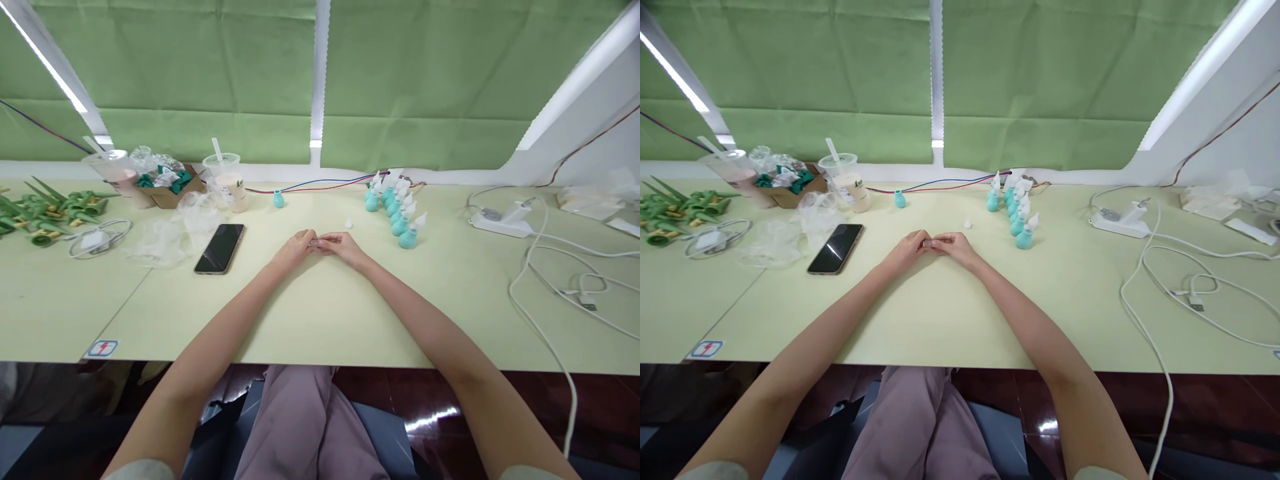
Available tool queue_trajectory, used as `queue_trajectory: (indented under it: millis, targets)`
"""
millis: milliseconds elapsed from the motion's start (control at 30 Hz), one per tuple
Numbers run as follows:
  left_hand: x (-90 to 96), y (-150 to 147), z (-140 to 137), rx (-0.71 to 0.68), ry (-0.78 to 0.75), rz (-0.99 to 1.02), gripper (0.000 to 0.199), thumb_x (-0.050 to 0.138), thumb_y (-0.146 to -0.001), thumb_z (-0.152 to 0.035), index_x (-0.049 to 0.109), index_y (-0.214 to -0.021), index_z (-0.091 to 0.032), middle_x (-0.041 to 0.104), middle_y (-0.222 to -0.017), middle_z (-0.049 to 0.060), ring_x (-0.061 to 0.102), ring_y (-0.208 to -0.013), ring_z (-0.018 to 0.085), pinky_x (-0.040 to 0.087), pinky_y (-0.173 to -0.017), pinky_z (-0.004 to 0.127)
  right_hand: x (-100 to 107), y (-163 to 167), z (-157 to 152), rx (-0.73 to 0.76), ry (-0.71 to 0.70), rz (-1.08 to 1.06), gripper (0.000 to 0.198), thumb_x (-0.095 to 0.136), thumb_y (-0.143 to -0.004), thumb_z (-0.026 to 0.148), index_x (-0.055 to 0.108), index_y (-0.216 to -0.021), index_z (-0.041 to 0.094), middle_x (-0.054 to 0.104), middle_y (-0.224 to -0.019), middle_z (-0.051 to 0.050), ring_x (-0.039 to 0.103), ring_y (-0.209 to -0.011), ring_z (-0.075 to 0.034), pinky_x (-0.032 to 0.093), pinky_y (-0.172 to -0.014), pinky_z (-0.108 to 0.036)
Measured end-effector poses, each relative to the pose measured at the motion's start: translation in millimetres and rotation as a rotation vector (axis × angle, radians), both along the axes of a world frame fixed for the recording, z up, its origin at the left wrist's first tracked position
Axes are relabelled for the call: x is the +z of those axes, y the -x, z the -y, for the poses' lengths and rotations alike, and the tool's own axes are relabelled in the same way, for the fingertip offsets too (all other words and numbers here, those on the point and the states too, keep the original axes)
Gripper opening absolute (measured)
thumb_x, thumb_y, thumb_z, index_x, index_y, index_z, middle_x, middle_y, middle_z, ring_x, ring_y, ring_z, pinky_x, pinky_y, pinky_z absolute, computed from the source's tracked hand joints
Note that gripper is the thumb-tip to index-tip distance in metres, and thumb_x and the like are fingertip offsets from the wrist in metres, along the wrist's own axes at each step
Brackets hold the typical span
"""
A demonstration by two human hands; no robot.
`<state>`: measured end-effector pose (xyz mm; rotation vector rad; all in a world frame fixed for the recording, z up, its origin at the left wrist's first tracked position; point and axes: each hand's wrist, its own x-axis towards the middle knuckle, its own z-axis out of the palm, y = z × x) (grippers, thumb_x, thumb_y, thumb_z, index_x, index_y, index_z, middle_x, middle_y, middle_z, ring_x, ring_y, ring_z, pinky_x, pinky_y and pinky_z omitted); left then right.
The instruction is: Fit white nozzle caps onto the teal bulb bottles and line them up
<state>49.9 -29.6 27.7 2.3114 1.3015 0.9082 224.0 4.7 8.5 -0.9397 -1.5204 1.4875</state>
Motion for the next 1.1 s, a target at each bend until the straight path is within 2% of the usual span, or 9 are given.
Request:
queue_trajectory:
  millis: [67,167,233,333,533,733,833,967,1100]
  targets:
    - [-1.5,1,-1,0.014,-0.017,0.015,0.011,0.047,-0.087,-0.030,0.050,-0.085,-0.020,0.057,-0.085,0.003,0.051,-0.076,0.016,0.038,-0.070,0.026,3,-3,1,0.009,-0.126,0.087,0.039,0.070,-0.070,0.049,0.065,-0.095,0.019,0.068,-0.097,-0.005,0.067,-0.081,-0.018,0.055,-0.067,-0.029]
    - [-7.9,7,-7,0.049,0.006,0.048,0.008,0.049,-0.086,-0.028,0.050,-0.089,-0.020,0.058,-0.082,0.002,0.051,-0.072,0.015,0.038,-0.068,0.026,9,-12,0,-0.300,-0.468,0.287,0.035,0.056,-0.083,0.045,0.055,-0.110,0.022,0.058,-0.116,-0.007,0.064,-0.079,-0.016,0.053,-0.066,-0.030]
    - [-13.3,12,-13,0.069,0.036,0.072,0.011,0.052,-0.084,-0.028,0.051,-0.093,-0.021,0.059,-0.081,0.001,0.051,-0.070,0.014,0.039,-0.067,0.025,9,-20,-5,-0.542,-0.675,0.446,0.032,0.051,-0.087,0.036,0.052,-0.116,0.022,0.053,-0.122,-0.009,0.061,-0.090,-0.018,0.051,-0.077,-0.034]
    - [-18.2,17,-19,0.074,0.054,0.107,0.023,0.051,-0.084,-0.026,0.054,-0.106,-0.021,0.061,-0.086,0.001,0.053,-0.073,0.014,0.042,-0.071,0.026,2,-32,-19,-0.622,-0.800,0.658,0.037,0.053,-0.085,0.026,0.053,-0.122,0.022,0.050,-0.130,-0.011,0.050,-0.115,-0.025,0.044,-0.094,-0.041]
    - [-15.3,16,-18,0.020,0.073,0.145,0.027,0.045,-0.082,-0.021,0.064,-0.100,-0.017,0.065,-0.099,0.008,0.057,-0.087,0.018,0.044,-0.084,0.030,-22,-46,-44,-0.520,-0.621,0.674,0.016,0.055,-0.078,0.013,0.070,-0.079,0.019,0.066,-0.093,-0.006,0.061,-0.085,-0.019,0.046,-0.088,-0.040]
    - [-17.3,15,-20,0.008,0.204,0.254,0.025,0.052,-0.077,-0.030,0.063,-0.096,-0.017,0.065,-0.090,0.004,0.057,-0.083,0.016,0.045,-0.078,0.028,-7,-29,-27,-0.432,-0.556,0.348,0.024,0.062,-0.070,0.017,0.070,-0.093,0.019,0.070,-0.089,-0.004,0.063,-0.078,-0.016,0.050,-0.082,-0.033]
    - [-17.0,15,-20,-0.019,0.235,0.312,0.028,0.054,-0.077,-0.035,0.063,-0.096,-0.016,0.064,-0.087,0.003,0.056,-0.078,0.015,0.045,-0.075,0.027,4,-12,-13,-0.385,-0.381,0.161,0.020,0.070,-0.066,0.030,0.070,-0.083,0.019,0.072,-0.085,-0.004,0.065,-0.075,-0.016,0.051,-0.072,-0.029]
    - [-14.3,14,-18,-0.024,0.253,0.295,0.033,0.056,-0.077,-0.043,0.063,-0.093,-0.015,0.062,-0.078,0.001,0.053,-0.070,0.014,0.043,-0.069,0.025,7,2,0,-0.347,-0.317,0.135,0.029,0.074,-0.061,0.044,0.070,-0.072,0.019,0.068,-0.065,-0.002,0.059,-0.056,-0.014,0.049,-0.055,-0.026]
    - [-11.3,13,-16,-0.013,0.256,0.261,0.035,0.054,-0.078,-0.044,0.065,-0.092,-0.014,0.059,-0.070,0.000,0.050,-0.065,0.013,0.039,-0.064,0.024,6,4,3,-0.305,-0.209,-0.006,0.031,0.077,-0.057,0.043,0.071,-0.074,0.018,0.070,-0.067,-0.002,0.063,-0.060,-0.015,0.053,-0.057,-0.026]
